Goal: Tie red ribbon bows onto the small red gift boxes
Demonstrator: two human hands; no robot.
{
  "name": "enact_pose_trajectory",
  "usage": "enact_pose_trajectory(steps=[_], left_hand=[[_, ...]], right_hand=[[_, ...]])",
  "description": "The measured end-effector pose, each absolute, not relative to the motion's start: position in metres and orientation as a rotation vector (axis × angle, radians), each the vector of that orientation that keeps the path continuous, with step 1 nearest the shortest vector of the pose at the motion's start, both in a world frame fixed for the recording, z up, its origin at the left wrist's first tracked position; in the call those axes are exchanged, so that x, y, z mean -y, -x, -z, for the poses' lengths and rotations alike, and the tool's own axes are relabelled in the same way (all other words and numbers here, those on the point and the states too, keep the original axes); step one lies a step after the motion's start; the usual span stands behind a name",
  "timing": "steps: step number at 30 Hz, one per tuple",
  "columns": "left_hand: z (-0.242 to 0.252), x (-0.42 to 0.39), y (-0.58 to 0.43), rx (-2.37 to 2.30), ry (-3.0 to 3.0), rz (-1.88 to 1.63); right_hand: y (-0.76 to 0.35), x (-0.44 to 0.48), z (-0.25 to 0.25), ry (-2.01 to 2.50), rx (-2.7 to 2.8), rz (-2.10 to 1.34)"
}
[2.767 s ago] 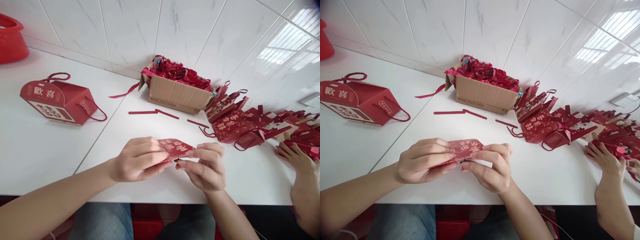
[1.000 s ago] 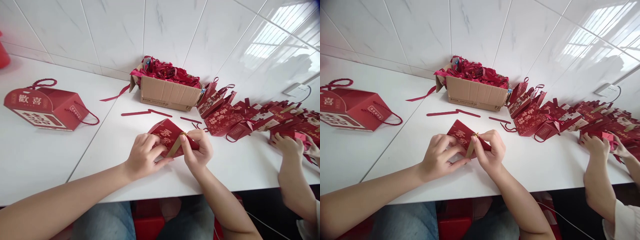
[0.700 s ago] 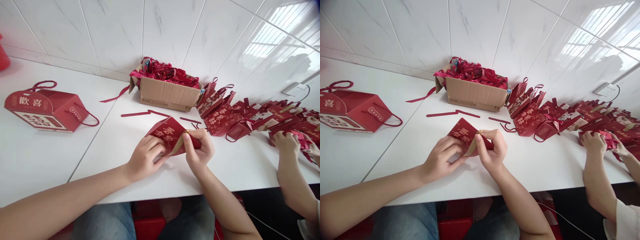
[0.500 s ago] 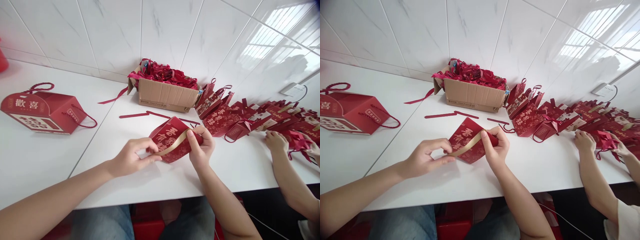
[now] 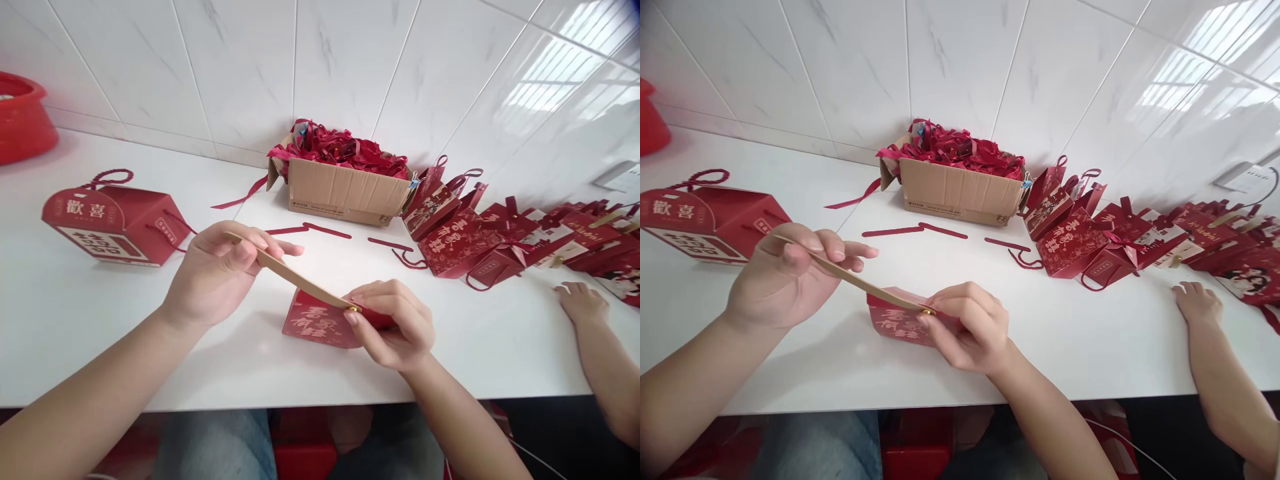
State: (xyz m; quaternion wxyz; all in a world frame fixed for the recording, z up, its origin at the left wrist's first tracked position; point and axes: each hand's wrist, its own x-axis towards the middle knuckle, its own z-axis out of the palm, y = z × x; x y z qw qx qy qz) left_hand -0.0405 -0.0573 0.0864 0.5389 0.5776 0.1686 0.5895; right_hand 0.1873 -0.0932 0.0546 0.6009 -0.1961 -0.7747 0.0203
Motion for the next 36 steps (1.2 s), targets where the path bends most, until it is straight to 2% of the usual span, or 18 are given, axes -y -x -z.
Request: enact_pose_trajectory(steps=[4,9,14,19,25,36], left_hand=[[-0.091,0.072,0.038,-0.272,-1.454,-1.307],[-0.089,0.081,0.032,-0.444,-1.569,-1.434],[-0.082,0.082,0.029,-0.518,-1.645,-1.418],[-0.08,0.078,0.027,-0.779,-1.894,-1.159],[-0.08,0.075,0.024,-1.0,-1.891,-0.943],[-0.078,0.074,0.025,-0.741,-2.195,-0.928]], right_hand=[[-0.191,0.093,-0.054,0.387,1.825,0.305],[-0.193,0.09,-0.056,0.484,1.884,0.56],[-0.184,0.089,-0.055,0.467,2.033,0.543],[-0.178,0.09,-0.051,0.414,2.064,0.514],[-0.184,0.088,-0.046,0.483,2.068,0.487],[-0.19,0.086,-0.034,0.504,2.067,0.397]])
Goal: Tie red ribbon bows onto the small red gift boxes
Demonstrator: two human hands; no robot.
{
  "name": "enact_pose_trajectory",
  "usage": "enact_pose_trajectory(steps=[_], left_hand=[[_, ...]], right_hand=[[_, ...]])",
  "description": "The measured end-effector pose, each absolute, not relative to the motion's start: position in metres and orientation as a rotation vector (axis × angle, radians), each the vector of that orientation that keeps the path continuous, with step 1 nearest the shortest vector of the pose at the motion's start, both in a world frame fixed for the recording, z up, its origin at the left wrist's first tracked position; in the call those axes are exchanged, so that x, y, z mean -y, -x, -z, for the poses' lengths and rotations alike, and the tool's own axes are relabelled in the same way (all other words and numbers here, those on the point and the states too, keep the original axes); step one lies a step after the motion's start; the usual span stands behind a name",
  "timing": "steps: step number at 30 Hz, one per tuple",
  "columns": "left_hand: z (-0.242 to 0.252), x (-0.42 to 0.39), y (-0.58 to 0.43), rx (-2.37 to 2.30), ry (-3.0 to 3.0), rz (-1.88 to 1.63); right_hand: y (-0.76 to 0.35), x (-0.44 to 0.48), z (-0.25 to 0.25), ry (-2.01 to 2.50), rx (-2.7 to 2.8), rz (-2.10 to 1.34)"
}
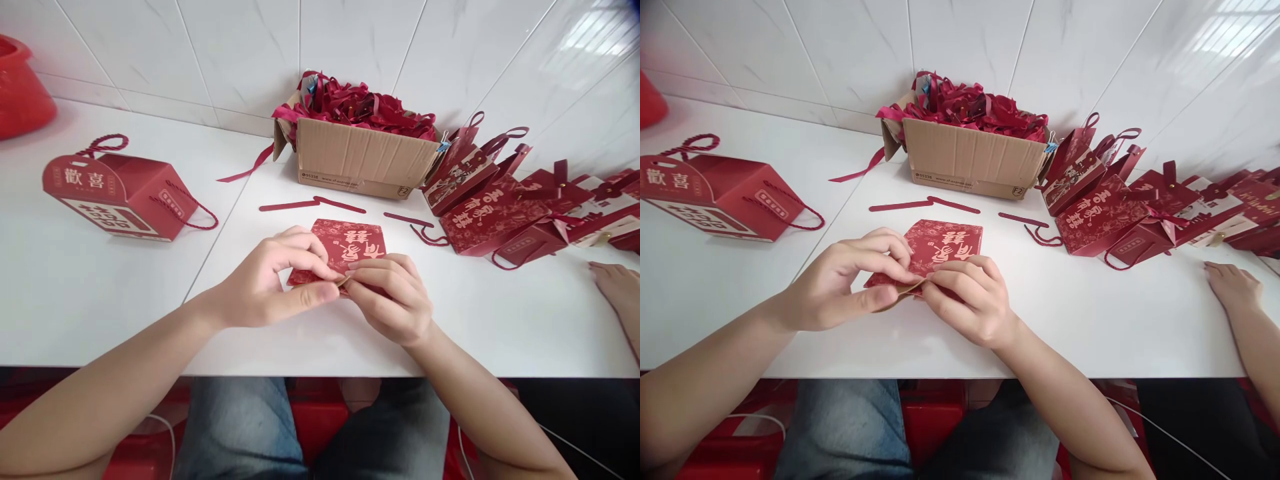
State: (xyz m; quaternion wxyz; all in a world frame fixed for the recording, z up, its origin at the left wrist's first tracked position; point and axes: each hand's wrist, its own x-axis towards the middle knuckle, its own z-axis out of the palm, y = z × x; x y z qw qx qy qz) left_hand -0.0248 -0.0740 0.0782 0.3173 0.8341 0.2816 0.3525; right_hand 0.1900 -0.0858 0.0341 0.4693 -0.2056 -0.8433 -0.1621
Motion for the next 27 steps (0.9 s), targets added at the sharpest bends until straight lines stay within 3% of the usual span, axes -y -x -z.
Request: enact_pose_trajectory(steps=[8,27], left_hand=[[-0.078,0.078,0.021,-0.812,-2.157,-1.048],[-0.076,0.081,0.015,-0.874,-2.086,-1.04]], right_hand=[[-0.183,0.082,-0.033,0.544,1.887,0.157],[-0.179,0.084,-0.034,0.566,1.886,0.19]])
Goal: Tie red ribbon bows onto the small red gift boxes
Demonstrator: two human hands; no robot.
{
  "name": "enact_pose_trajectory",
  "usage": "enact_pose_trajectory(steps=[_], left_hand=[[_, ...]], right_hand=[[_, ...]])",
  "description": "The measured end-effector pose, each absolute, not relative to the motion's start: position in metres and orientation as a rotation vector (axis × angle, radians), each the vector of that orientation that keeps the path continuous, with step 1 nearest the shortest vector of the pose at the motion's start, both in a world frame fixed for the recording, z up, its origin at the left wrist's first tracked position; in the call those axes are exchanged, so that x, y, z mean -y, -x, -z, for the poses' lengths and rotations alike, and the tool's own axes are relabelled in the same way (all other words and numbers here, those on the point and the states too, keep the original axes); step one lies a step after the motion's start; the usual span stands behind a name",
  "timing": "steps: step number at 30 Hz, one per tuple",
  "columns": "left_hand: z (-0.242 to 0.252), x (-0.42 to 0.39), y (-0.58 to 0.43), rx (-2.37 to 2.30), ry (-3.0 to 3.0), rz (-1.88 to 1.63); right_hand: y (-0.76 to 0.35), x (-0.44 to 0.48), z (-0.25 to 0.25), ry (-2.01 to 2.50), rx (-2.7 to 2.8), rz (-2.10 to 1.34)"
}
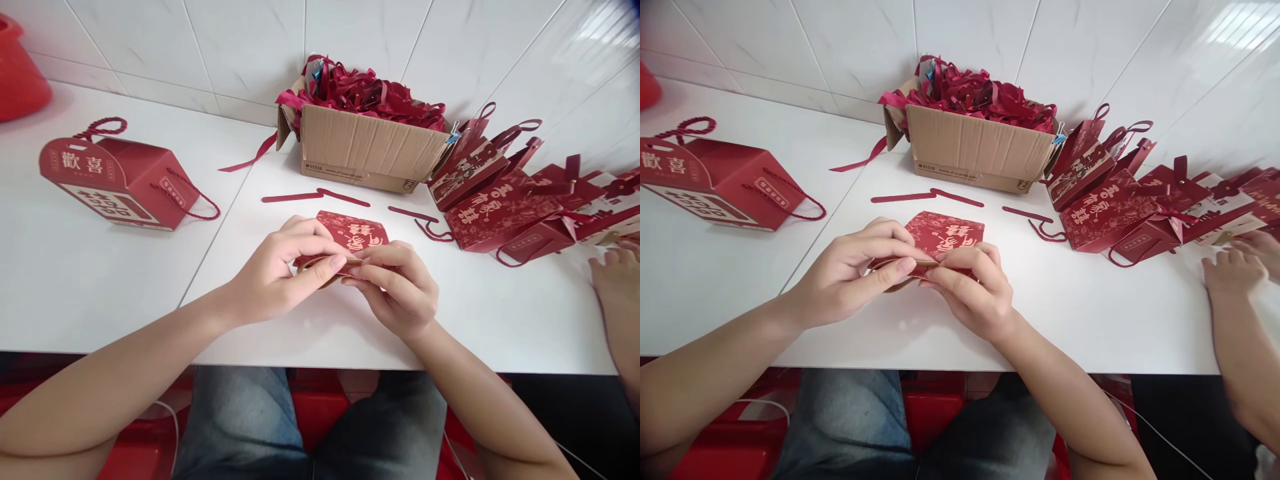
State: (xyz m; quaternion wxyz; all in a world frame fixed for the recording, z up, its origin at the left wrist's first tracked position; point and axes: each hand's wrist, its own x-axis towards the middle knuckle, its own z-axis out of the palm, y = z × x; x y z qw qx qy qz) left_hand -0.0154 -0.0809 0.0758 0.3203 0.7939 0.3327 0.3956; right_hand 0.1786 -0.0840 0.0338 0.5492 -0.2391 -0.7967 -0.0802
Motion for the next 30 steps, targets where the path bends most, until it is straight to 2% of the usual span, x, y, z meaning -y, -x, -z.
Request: enact_pose_trajectory(steps=[30], left_hand=[[-0.0738,0.0838,0.0148,-0.911,-2.07,-1.01]], right_hand=[[-0.1786,0.085,-0.0337,0.584,1.916,0.103]])
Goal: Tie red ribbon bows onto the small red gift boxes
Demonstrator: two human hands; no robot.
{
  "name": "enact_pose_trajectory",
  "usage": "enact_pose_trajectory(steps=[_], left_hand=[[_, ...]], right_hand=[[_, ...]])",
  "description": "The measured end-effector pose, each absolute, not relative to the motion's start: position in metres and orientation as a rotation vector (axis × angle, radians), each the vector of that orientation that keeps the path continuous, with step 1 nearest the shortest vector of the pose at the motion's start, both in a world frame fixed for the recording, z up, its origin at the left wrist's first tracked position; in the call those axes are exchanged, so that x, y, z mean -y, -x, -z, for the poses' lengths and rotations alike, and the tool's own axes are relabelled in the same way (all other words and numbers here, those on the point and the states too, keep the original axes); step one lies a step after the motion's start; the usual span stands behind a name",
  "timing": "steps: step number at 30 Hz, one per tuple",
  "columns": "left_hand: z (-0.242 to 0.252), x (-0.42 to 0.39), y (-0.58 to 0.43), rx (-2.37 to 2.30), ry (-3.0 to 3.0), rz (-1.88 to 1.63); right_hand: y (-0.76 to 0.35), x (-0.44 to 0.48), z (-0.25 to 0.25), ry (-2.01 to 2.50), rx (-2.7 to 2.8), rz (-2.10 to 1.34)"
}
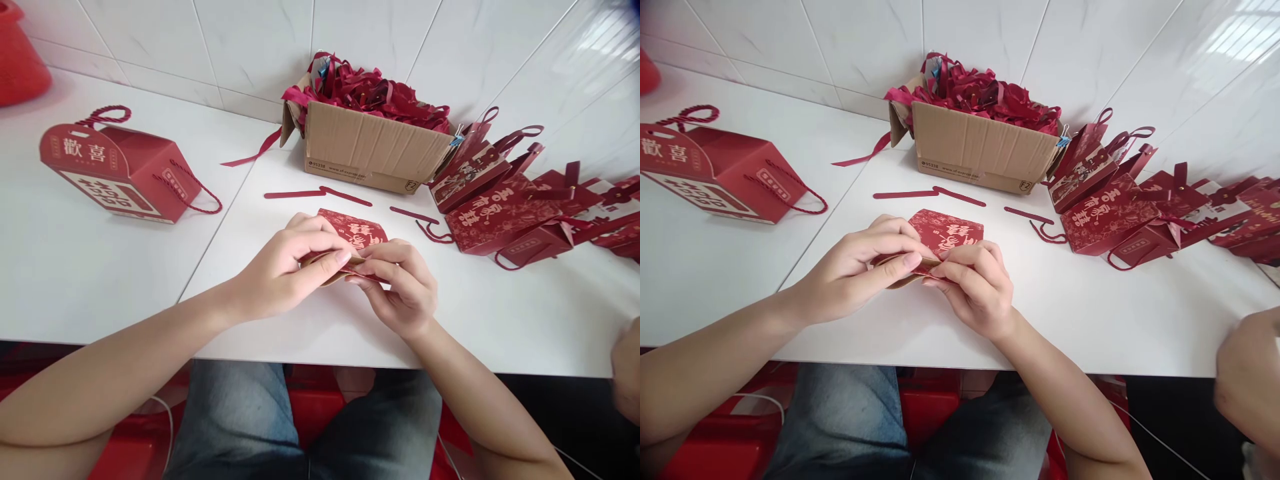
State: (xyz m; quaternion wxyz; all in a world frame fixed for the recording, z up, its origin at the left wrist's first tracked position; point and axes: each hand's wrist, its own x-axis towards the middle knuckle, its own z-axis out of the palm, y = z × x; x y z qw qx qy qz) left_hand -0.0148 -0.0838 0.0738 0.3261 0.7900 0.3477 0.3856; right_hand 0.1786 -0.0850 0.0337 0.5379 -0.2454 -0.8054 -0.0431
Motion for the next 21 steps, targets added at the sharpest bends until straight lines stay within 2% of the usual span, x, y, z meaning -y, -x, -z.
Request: enact_pose_trajectory(steps=[7,14,21], left_hand=[[-0.075,0.083,0.015,-0.857,-2.191,-0.982],[-0.074,0.083,0.015,-0.844,-2.258,-0.992],[-0.077,0.086,0.018,-0.766,-2.281,-0.96]], right_hand=[[-0.178,0.085,-0.034,0.562,1.909,0.063],[-0.176,0.085,-0.029,0.553,1.769,-0.21],[-0.186,0.085,-0.035,0.509,1.853,-0.321]])
